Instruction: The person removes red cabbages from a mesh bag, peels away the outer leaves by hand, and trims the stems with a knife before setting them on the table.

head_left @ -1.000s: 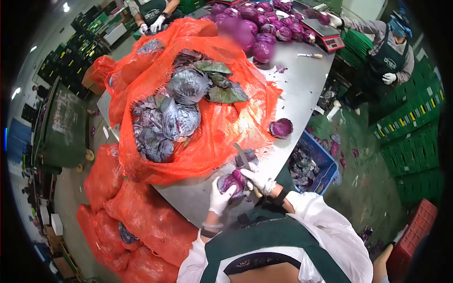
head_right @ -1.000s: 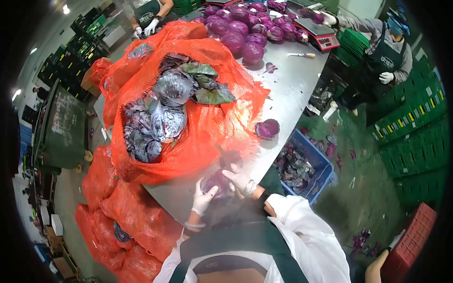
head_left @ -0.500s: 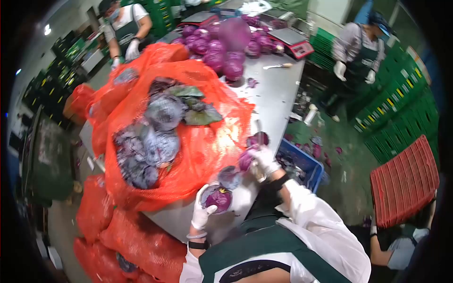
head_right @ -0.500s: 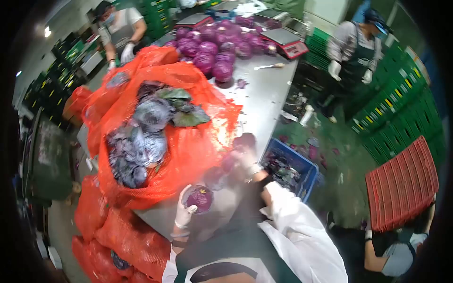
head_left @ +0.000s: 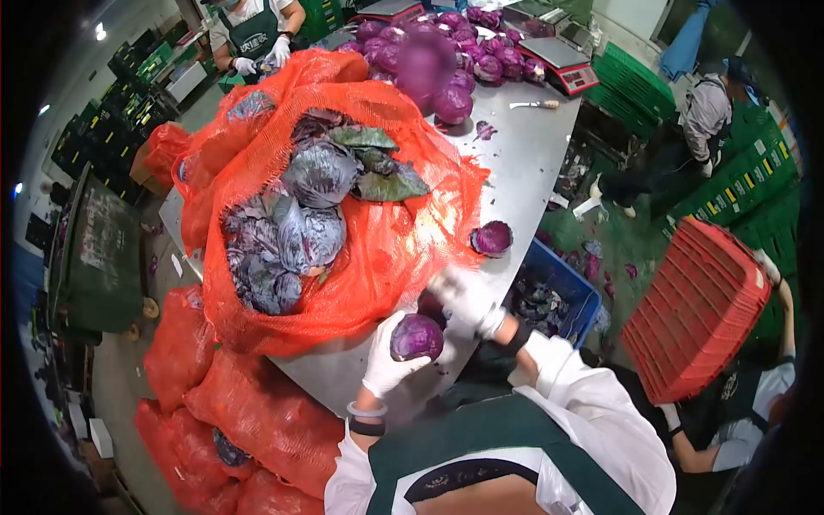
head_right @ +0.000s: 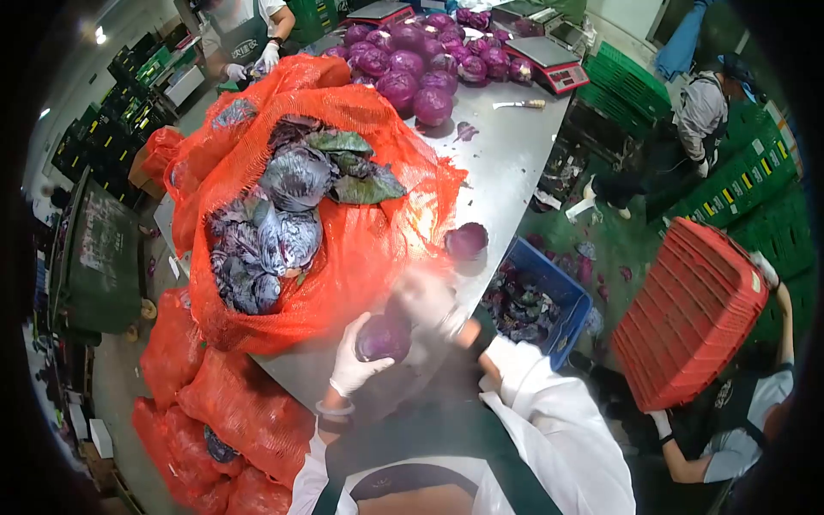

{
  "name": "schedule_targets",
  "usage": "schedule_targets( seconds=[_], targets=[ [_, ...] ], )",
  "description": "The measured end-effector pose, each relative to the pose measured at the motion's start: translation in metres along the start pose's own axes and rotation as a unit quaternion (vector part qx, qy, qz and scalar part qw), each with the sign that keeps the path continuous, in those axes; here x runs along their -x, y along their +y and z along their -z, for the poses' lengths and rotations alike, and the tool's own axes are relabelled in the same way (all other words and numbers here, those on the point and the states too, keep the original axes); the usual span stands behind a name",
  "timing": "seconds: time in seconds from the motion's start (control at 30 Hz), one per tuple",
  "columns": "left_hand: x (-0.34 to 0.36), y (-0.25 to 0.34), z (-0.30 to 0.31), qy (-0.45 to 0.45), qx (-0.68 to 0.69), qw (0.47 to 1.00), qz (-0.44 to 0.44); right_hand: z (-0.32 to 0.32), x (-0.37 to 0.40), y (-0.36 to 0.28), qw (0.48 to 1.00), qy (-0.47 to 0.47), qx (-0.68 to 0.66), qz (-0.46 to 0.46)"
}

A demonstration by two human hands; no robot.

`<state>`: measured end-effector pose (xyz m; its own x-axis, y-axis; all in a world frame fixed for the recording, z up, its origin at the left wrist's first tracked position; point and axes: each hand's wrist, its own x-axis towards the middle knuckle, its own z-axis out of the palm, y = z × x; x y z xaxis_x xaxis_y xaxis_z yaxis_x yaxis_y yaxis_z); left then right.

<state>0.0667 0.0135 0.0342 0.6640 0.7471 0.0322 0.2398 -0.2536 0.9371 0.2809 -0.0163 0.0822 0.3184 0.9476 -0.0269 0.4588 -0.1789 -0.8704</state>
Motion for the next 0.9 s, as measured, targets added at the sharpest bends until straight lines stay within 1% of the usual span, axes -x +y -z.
schedule_targets(
  seconds=[0.03, 0.07, 0.1, 0.13, 0.17, 0.2, 0.23, 0.27, 0.3, 0.33, 0.4, 0.43, 0.47, 0.53, 0.6, 0.63, 0.67, 0.73, 0.8, 0.83, 0.87, 0.9],
  targets=[
    [0.005, 0.0, -0.002, 0.002, 0.127, 0.991, 0.031, 0.012, -0.016, 0.021, 0.998, 0.046, 0.029, 0.02],
    [0.008, 0.0, -0.004, 0.007, 0.253, 0.966, 0.061, 0.018, -0.026, 0.049, 0.993, 0.092, 0.06, 0.041],
    [0.011, -0.001, -0.004, 0.006, 0.252, 0.966, 0.063, 0.021, -0.023, 0.064, 0.988, 0.092, 0.101, 0.065],
    [0.012, -0.004, -0.004, 0.026, 0.3, 0.952, 0.061, 0.02, -0.019, 0.071, 0.981, 0.092, 0.143, 0.092],
    [0.011, -0.005, -0.005, 0.049, 0.348, 0.934, 0.057, 0.015, -0.005, 0.067, 0.981, 0.105, 0.1, 0.132],
    [0.011, -0.004, -0.007, 0.053, 0.349, 0.934, 0.057, 0.015, 0.004, 0.062, 0.988, 0.039, 0.094, 0.116],
    [0.011, -0.001, -0.009, 0.082, 0.377, 0.921, 0.06, 0.016, 0.017, 0.041, 0.996, -0.033, -0.086, -0.016],
    [0.01, 0.002, -0.011, 0.111, 0.404, 0.906, 0.061, 0.013, 0.028, 0.025, 0.948, -0.102, -0.261, -0.147],
    [0.01, 0.008, -0.01, 0.105, 0.396, 0.91, 0.063, 0.004, 0.036, 0.036, 0.931, -0.135, -0.293, -0.171],
    [0.011, 0.012, -0.011, 0.094, 0.384, 0.917, 0.055, -0.007, 0.041, 0.05, 0.912, -0.173, -0.323, -0.185],
    [0.007, 0.018, -0.011, 0.093, 0.281, 0.955, 0.003, -0.018, 0.042, 0.065, 0.934, -0.245, -0.2, -0.166],
    [0.006, 0.021, -0.005, 0.068, 0.134, 0.988, -0.026, -0.03, 0.042, 0.056, 0.919, -0.193, -0.306, -0.155],
    [0.004, 0.024, -0.001, 0.049, -0.018, 0.998, -0.033, -0.037, 0.044, 0.045, 0.886, -0.152, -0.41, -0.152],
    [-0.004, 0.025, 0.0, 0.033, -0.007, 0.997, -0.068, -0.04, 0.035, 0.049, 0.847, -0.133, -0.457, -0.236],
    [-0.004, 0.022, -0.004, 0.022, -0.05, 0.996, -0.068, -0.035, 0.033, 0.071, 0.856, -0.173, -0.449, -0.188],
    [-0.006, 0.021, -0.006, 0.024, -0.098, 0.992, -0.076, -0.032, 0.035, 0.053, 0.862, -0.119, -0.451, -0.199],
    [-0.008, 0.012, -0.013, 0.025, -0.133, 0.987, -0.084, -0.035, 0.031, 0.068, 0.878, -0.107, -0.433, -0.176],
    [-0.012, -0.005, -0.033, 0.038, -0.167, 0.982, -0.073, -0.03, 0.028, 0.085, 0.895, -0.101, -0.389, -0.193],
    [-0.017, -0.021, -0.052, 0.034, -0.186, 0.982, -0.018, -0.033, 0.022, 0.099, 0.93, -0.066, -0.324, -0.159],
    [-0.021, -0.027, -0.057, -0.001, -0.207, 0.978, 0.028, -0.04, 0.018, 0.119, 0.946, -0.039, -0.302, -0.112],
    [-0.022, -0.026, -0.061, 0.007, -0.203, 0.979, 0.022, -0.038, 0.02, 0.113, 0.95, -0.051, -0.27, -0.146],
    [-0.021, -0.026, -0.065, 0.003, -0.254, 0.967, 0.025, -0.036, 0.025, 0.108, 0.945, -0.073, -0.268, -0.173]
  ],
)
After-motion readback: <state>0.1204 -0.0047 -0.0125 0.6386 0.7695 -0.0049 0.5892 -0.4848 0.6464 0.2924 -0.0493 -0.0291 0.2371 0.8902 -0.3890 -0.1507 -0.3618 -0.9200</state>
